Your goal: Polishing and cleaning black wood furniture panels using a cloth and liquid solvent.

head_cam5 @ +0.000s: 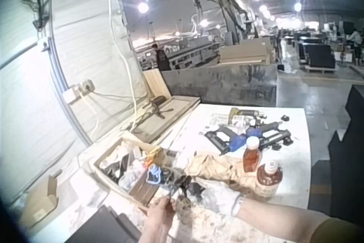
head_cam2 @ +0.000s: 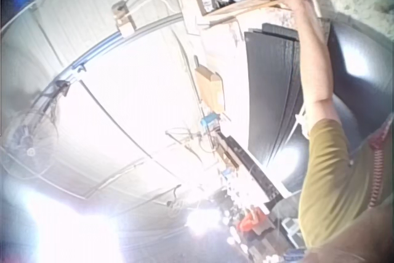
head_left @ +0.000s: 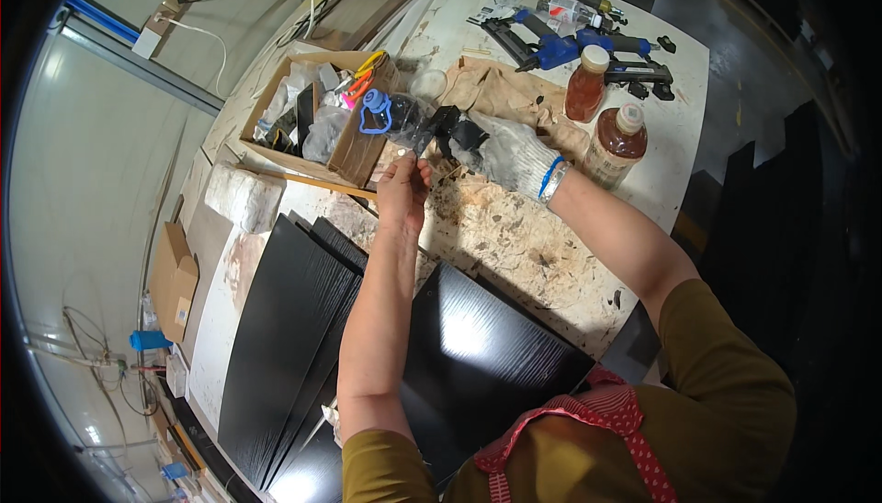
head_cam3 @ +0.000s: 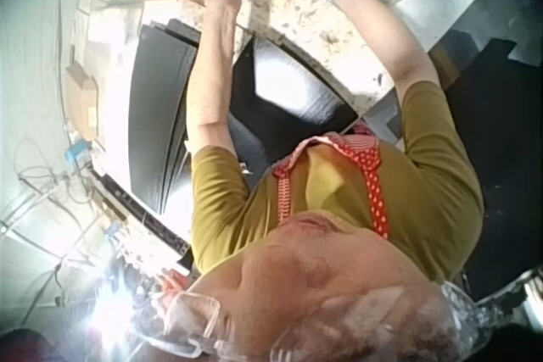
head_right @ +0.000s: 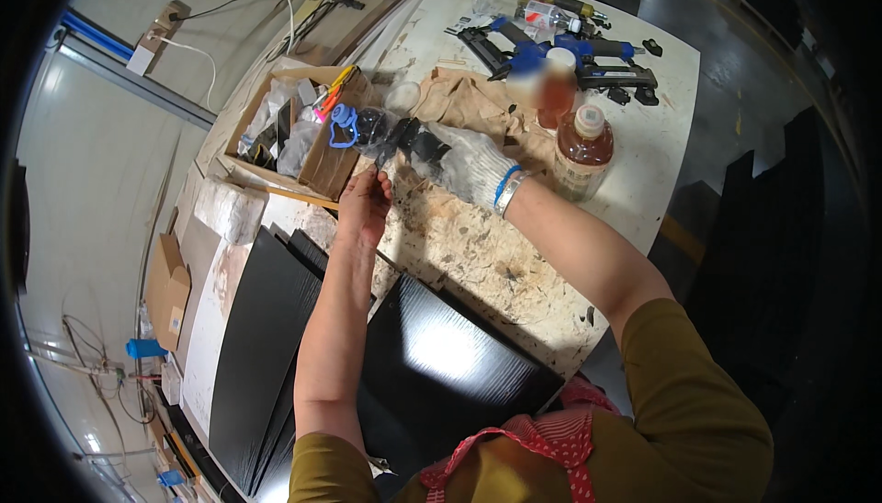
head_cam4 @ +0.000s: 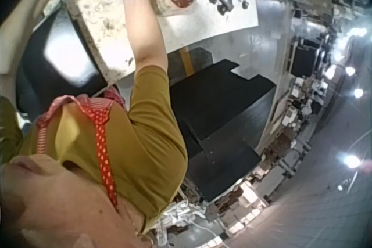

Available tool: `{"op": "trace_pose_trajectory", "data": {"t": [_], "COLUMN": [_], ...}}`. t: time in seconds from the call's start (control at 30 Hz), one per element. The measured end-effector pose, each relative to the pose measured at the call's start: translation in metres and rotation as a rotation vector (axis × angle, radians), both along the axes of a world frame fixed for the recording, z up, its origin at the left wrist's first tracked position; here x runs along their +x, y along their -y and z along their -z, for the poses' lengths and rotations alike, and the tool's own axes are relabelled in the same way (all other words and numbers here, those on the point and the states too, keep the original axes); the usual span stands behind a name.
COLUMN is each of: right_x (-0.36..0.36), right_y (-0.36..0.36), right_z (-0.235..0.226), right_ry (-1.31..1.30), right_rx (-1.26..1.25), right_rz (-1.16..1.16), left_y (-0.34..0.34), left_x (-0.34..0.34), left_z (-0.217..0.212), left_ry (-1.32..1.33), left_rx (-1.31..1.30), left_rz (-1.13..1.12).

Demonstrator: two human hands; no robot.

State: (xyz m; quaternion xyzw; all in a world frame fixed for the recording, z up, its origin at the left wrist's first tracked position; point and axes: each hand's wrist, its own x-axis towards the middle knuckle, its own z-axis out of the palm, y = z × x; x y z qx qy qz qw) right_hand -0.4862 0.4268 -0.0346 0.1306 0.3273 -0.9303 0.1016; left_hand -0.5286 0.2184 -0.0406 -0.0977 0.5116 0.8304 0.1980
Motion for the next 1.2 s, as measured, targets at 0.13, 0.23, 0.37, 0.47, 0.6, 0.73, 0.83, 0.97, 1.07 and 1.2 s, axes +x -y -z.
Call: {"op": "trace_pose_trajectory", "data": {"t": [0.13,0.23,0.37,0.47,0.6,0.73,0.83,0.97,1.07,1.2], "right_x": [-0.002,-0.008,-0.01,-0.007,-0.002,0.004,0.011,0.008,0.008,-0.003], "right_y": [0.004,0.008,0.006,0.005,0.012,0.009,-0.003,-0.013,-0.014,-0.012], "right_z": [0.003,0.005,0.013,0.017,0.011,0.007,0.017,0.031,0.023,-0.015], "right_ry": [0.162,0.261,0.243,0.241,-0.48,0.061,0.047,-0.289,-0.403,-0.012], "right_rx": [0.011,-0.03,-0.05,-0.098,0.308,-0.157,-0.06,0.438,0.562,0.973], "right_rz": [0.075,0.116,0.161,0.121,0.285,0.038,-0.023,0.016,0.161,0.078], "left_y": [-0.007,-0.01,-0.013,-0.017,-0.021,-0.019,-0.015,-0.009,-0.009,-0.014], "left_x": [0.006,0.008,0.012,0.016,0.015,0.007,0.003,-0.002,-0.007,-0.009], "left_z": [0.002,0.001,-0.002,0.0,0.007,0.016,0.019,0.015,0.006,-0.01], "left_ry": [0.017,0.015,0.008,0.0,0.016,-0.041,-0.066,-0.189,-0.377,-0.691], "left_rx": [-0.001,0.006,0.02,0.0,-0.044,-0.09,-0.134,-0.237,-0.429,-0.773], "left_rz": [0.011,0.001,-0.008,-0.021,-0.056,-0.095,-0.116,-0.104,-0.074,-0.041]}}
